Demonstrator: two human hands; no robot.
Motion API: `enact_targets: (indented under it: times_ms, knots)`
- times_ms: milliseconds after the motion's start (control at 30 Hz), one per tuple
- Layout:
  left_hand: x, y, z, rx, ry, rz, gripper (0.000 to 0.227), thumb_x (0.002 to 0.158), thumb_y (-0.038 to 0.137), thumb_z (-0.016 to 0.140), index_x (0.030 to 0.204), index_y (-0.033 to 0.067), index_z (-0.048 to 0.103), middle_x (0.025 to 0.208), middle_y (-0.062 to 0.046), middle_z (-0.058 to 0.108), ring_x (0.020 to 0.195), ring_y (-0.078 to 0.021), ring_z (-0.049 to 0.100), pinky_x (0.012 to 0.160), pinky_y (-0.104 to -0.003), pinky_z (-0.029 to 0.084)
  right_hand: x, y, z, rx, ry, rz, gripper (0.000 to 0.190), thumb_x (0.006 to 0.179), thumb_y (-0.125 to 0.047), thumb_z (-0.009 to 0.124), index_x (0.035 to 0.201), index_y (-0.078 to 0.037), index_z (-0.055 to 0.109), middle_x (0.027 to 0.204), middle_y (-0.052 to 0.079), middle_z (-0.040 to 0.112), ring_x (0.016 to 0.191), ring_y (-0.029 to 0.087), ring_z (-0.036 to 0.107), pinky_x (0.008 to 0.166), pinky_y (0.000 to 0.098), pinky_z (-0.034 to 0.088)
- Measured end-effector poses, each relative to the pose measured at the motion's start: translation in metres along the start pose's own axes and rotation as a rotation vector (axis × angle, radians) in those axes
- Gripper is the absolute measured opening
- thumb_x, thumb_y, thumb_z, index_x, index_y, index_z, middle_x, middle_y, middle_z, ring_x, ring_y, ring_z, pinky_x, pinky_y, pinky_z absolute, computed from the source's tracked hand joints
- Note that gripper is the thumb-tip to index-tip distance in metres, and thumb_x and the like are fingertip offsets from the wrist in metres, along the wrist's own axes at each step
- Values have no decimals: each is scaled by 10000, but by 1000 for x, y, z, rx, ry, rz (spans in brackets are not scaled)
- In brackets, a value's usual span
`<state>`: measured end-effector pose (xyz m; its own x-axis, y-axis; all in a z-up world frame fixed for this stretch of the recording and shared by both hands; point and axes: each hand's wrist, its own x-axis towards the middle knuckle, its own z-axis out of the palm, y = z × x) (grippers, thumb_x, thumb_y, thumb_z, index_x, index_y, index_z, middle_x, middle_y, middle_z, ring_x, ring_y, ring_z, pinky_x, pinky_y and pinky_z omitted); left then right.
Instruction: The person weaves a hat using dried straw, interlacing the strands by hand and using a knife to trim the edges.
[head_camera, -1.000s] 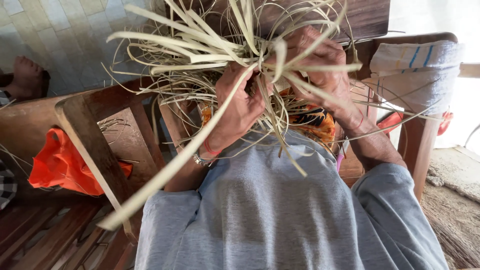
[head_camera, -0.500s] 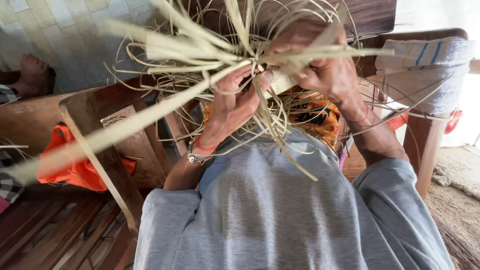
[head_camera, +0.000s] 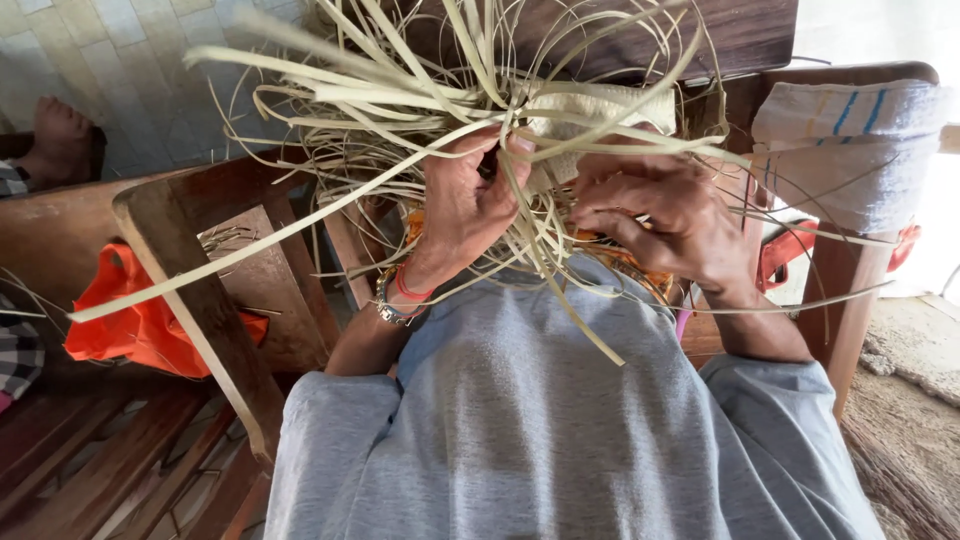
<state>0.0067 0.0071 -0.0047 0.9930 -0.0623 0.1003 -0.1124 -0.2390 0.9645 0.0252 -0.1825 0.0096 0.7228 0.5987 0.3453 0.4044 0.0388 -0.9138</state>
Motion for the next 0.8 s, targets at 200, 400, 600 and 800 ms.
enact_targets:
  times_ms: [200,400,600,800]
  knots:
    - [-2,9,5,-42,24,-7,169,850,114,490,934,-6,574,774,-181,592,768,-282,599,705,-378,509,-2,-14,-9,119,42,26,166,720,-57,638,855,34,604,842,178,594,848,315,581,787,403,438]
    - [13,29,0,-38,-28,60,107,840,92,529,811,-3,566,624,-143,573,503,-185,567,484,-252,503,2,3,26,-379,196,-141,482,752,-393,665,1054,-30,566,995,160,508,882,306,505,781,429,402]
    - [15,20,-10,-12,-85,49,106,821,71,539,769,-20,554,578,-142,553,470,-204,550,438,-259,476,16,-11,33,-567,167,-204,335,844,-374,526,991,-79,588,1033,125,504,812,264,500,739,396,395]
    - [9,2,-7,14,-106,31,99,811,48,529,744,-15,567,532,-118,529,421,-176,502,410,-232,430,20,-7,39,-471,281,-244,212,838,-274,557,874,-71,606,933,117,518,822,291,499,741,409,390]
